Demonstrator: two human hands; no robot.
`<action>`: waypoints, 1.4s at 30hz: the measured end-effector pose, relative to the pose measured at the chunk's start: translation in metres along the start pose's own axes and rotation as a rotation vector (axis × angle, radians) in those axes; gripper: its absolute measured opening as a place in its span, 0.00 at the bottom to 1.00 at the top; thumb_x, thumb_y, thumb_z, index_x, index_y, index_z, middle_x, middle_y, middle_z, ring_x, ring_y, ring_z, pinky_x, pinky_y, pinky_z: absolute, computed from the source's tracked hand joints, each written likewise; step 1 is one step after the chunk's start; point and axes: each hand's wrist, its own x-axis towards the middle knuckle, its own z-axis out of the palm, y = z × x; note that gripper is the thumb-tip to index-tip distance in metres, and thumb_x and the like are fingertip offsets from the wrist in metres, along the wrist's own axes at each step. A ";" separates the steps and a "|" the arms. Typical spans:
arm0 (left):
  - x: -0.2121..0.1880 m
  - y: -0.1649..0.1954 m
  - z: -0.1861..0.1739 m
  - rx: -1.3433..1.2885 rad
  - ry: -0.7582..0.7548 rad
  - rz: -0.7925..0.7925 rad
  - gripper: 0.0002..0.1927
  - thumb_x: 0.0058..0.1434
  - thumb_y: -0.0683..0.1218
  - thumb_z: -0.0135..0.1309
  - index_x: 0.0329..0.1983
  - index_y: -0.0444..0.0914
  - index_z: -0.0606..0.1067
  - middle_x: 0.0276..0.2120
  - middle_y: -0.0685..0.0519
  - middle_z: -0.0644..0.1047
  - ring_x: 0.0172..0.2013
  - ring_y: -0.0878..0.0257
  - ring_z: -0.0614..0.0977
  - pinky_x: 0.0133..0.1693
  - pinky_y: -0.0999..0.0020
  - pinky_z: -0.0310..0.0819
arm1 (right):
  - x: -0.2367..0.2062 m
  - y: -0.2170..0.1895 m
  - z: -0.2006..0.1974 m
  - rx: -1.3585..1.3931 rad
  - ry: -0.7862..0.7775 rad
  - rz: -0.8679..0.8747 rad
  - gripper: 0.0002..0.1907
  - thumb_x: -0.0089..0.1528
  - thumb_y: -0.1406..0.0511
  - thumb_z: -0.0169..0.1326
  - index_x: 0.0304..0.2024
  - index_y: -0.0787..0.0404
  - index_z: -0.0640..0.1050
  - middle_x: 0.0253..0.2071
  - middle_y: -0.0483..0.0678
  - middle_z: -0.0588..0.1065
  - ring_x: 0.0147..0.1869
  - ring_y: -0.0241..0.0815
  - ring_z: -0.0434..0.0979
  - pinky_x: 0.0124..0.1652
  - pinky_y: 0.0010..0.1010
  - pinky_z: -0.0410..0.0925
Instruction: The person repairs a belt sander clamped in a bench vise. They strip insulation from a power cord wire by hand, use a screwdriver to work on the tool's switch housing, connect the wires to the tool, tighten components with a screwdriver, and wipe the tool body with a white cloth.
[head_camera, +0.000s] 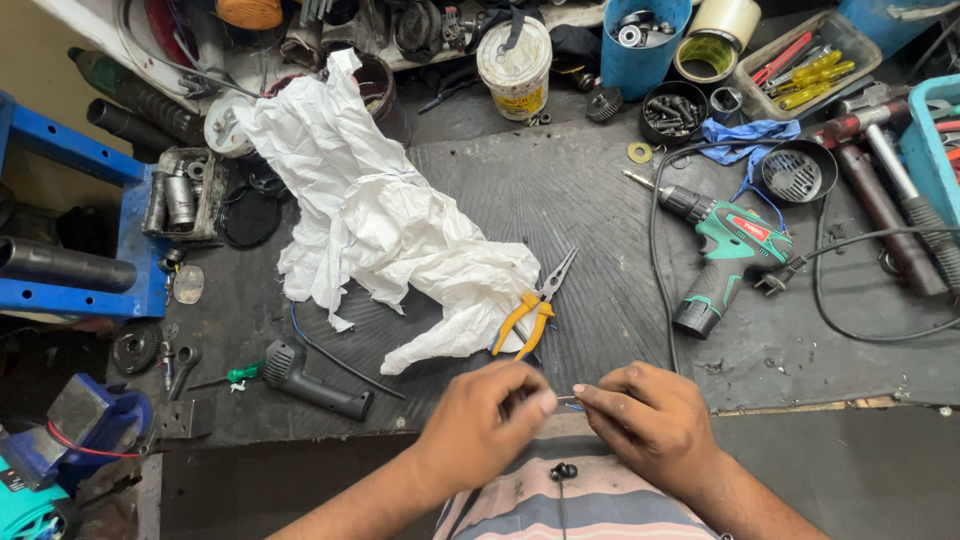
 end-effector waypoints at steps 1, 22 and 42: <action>-0.002 0.002 -0.002 0.287 0.117 0.341 0.09 0.62 0.46 0.58 0.41 0.36 0.77 0.37 0.50 0.79 0.34 0.58 0.82 0.36 0.66 0.76 | 0.000 0.000 0.000 -0.002 -0.004 0.002 0.15 0.51 0.71 0.66 0.41 0.59 0.81 0.31 0.43 0.75 0.30 0.40 0.77 0.27 0.32 0.67; 0.000 -0.021 0.008 -0.393 -0.058 -0.060 0.07 0.68 0.45 0.51 0.38 0.36 0.72 0.26 0.52 0.73 0.20 0.65 0.73 0.22 0.71 0.67 | -0.001 0.001 -0.001 0.014 -0.005 -0.025 0.15 0.50 0.70 0.67 0.40 0.59 0.81 0.30 0.44 0.75 0.29 0.40 0.76 0.26 0.33 0.66; 0.007 0.001 0.014 0.579 0.399 1.080 0.12 0.55 0.38 0.64 0.43 0.34 0.77 0.38 0.50 0.80 0.34 0.58 0.83 0.35 0.65 0.78 | -0.008 0.002 0.004 0.208 -0.022 0.033 0.12 0.52 0.73 0.64 0.38 0.64 0.80 0.31 0.47 0.77 0.32 0.42 0.80 0.29 0.30 0.71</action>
